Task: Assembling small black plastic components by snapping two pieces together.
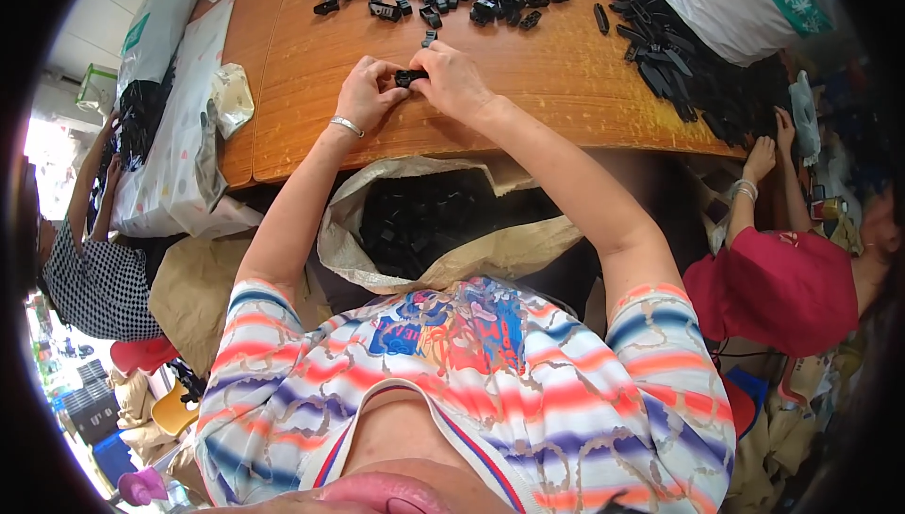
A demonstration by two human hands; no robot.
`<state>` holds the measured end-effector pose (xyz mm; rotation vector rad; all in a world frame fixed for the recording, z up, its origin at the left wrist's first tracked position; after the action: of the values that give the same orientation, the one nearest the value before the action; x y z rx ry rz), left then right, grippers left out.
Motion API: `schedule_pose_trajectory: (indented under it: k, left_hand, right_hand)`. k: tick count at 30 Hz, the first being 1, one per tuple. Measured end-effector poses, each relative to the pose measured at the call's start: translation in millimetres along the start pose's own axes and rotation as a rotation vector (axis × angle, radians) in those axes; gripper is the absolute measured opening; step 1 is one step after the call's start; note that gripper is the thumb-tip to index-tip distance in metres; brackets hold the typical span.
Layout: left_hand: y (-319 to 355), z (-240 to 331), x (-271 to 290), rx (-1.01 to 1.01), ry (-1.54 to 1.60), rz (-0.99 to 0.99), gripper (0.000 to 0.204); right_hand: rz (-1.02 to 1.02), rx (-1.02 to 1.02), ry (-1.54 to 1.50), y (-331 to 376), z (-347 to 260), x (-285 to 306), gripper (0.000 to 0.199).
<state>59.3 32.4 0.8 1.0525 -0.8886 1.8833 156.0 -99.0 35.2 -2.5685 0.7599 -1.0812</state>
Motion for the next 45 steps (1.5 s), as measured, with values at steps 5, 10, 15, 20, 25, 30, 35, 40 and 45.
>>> schedule_pose_trajectory:
  k: [5, 10, 15, 20, 25, 30, 35, 40, 45]
  left_hand:
    - [2, 3, 1, -0.018, -0.006, 0.001, 0.032]
    - [1, 1, 1, -0.019, 0.007, -0.038, 0.029]
    - [-2, -5, -5, 0.051, 0.383, -0.184, 0.026]
    - [-6, -16, -14, 0.104, 0.355, -0.172, 0.024]
    - [-15, -5, -12, 0.086, 0.264, -0.286, 0.024]
    - [-3, -27, -16, 0.185, 0.636, -0.2, 0.026]
    - [-23, -1, -15, 0.142, 0.396, -0.169, 0.027]
    - [-47, 36, 0, -0.26, -0.176, 0.062, 0.042]
    - [-60, 36, -4, -0.421, -0.363, 0.019, 0.03]
  right_hand:
    - [-0.08, 0.008, 0.061, -11, 9, -8, 0.021]
    - [-0.181, -0.011, 0.136, -15, 8, -6, 0.021]
    - [-0.232, -0.033, 0.165, -8, 9, -7, 0.023]
    - [-0.101, 0.059, 0.131, 7, 0, -13, 0.028]
    - [-0.092, 0.017, 0.159, 10, 12, -8, 0.023]
    - [-0.117, 0.003, -0.008, 52, -30, -1, 0.021]
    - [-0.425, -0.008, -0.135, 106, -73, -22, 0.027]
    - [-0.13, 0.071, -0.153, 63, -28, 15, 0.012]
    - [0.167, -0.119, 0.192, -3, 65, 68, 0.012]
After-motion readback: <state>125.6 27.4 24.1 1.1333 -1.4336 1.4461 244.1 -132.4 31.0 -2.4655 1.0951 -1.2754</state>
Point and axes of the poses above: each hand's wrist, its own y-axis away from the middle knuckle, its own x-axis out of the back of the hand, z = x × y, the point moved 4 cm from there along -y, towards the middle knuckle, and after that the axes turned 14 degrees about -y, right-handed, at the moved point
